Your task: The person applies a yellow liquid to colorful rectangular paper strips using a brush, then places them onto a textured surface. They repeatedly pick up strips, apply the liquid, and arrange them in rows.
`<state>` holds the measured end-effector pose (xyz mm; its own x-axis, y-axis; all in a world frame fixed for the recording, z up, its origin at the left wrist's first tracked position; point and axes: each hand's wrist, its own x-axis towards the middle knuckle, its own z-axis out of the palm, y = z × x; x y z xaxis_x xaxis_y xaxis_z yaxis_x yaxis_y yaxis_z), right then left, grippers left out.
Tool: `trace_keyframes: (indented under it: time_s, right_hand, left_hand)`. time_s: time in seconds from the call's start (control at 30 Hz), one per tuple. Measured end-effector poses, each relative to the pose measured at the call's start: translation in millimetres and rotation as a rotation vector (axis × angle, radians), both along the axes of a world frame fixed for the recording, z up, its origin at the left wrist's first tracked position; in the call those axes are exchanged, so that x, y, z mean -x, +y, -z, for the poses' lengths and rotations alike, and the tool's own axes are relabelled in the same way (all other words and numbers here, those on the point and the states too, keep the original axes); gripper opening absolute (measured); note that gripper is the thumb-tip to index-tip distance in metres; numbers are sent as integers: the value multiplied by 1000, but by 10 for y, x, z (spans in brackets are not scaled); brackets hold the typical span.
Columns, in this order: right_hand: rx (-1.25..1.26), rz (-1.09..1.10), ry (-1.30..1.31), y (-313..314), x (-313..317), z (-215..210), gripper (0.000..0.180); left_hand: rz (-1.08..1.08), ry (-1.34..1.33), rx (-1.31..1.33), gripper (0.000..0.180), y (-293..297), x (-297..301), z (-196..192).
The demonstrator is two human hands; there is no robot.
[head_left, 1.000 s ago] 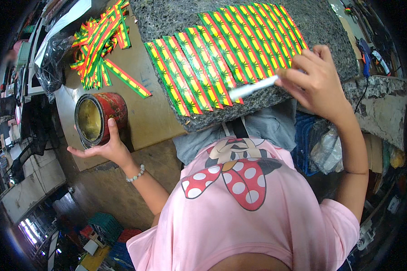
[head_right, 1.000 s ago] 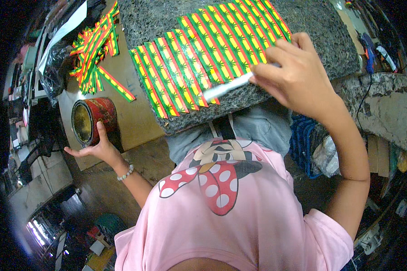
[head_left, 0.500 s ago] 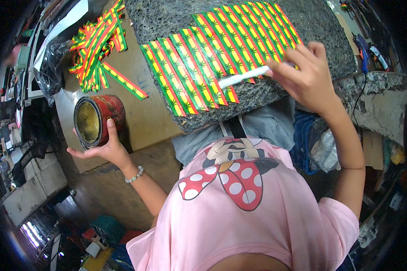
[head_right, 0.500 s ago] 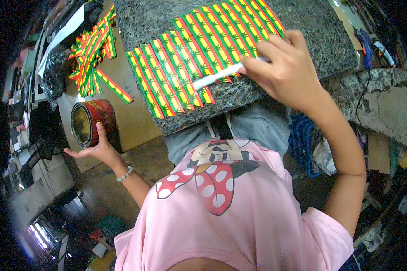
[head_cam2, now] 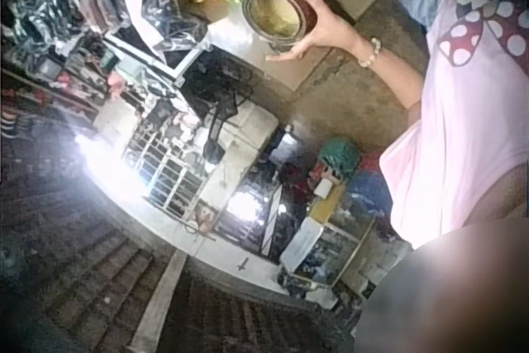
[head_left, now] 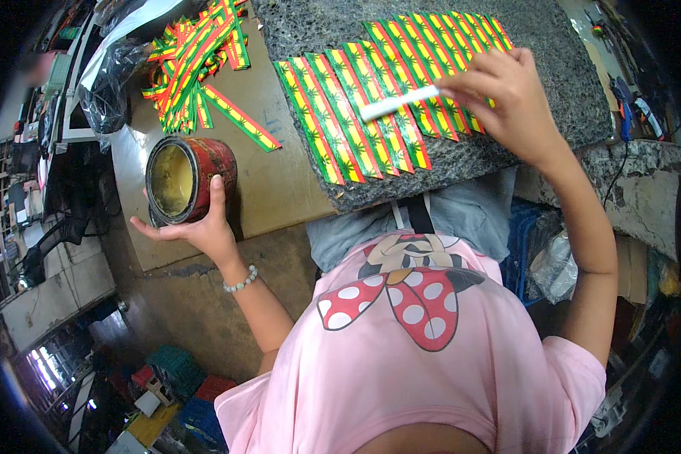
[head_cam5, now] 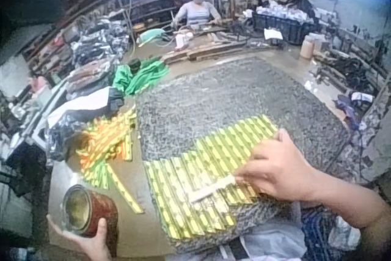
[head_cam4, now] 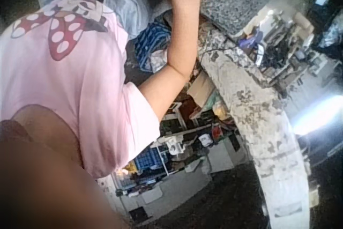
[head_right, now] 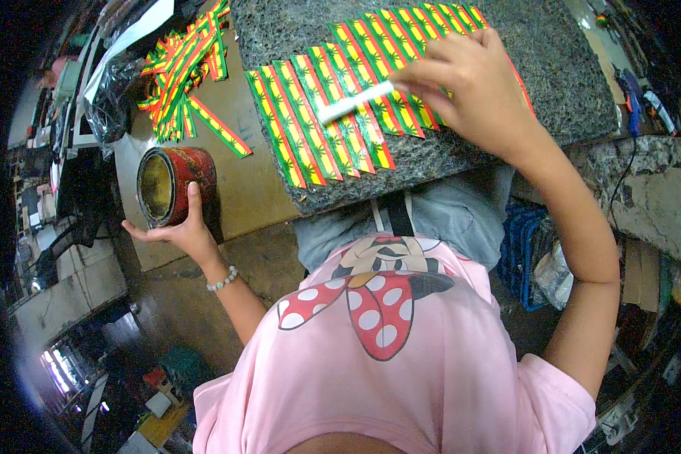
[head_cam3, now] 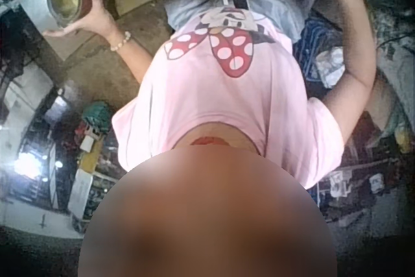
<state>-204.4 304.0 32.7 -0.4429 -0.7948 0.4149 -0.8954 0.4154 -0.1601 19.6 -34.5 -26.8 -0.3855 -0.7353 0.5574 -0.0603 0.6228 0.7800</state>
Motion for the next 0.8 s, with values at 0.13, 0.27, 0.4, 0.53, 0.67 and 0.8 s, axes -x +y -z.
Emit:
trace_keyframes:
  time_s: [0.13, 0.27, 0.4, 0.53, 0.67, 0.8]
  right_hand:
    - [-96, -18, -23, 101, -236, 28, 15]
    - [-218, -33, -265, 339, -428, -74, 12]
    - [-208, -42, -494, 305, -371, -181, 13]
    - [-42, 43, -184, -85, -219, -117, 15]
    - [-78, -17, 8, -187, -198, -90, 14]
    - [-238, -121, -199, 106, -358, -227, 12]
  left_hand:
    - [-161, -175, 121, 129, -28, -35, -9]
    - [-55, -57, 25, 130, -67, -35, 21]
    - [-10, 7, 2, 129, -90, -14, 46]
    - [-82, -92, 189, 127, -98, -38, 44]
    - [-64, -116, 309, 128, -99, -62, 56]
    - [-88, -120, 303, 116, -102, -78, 73]
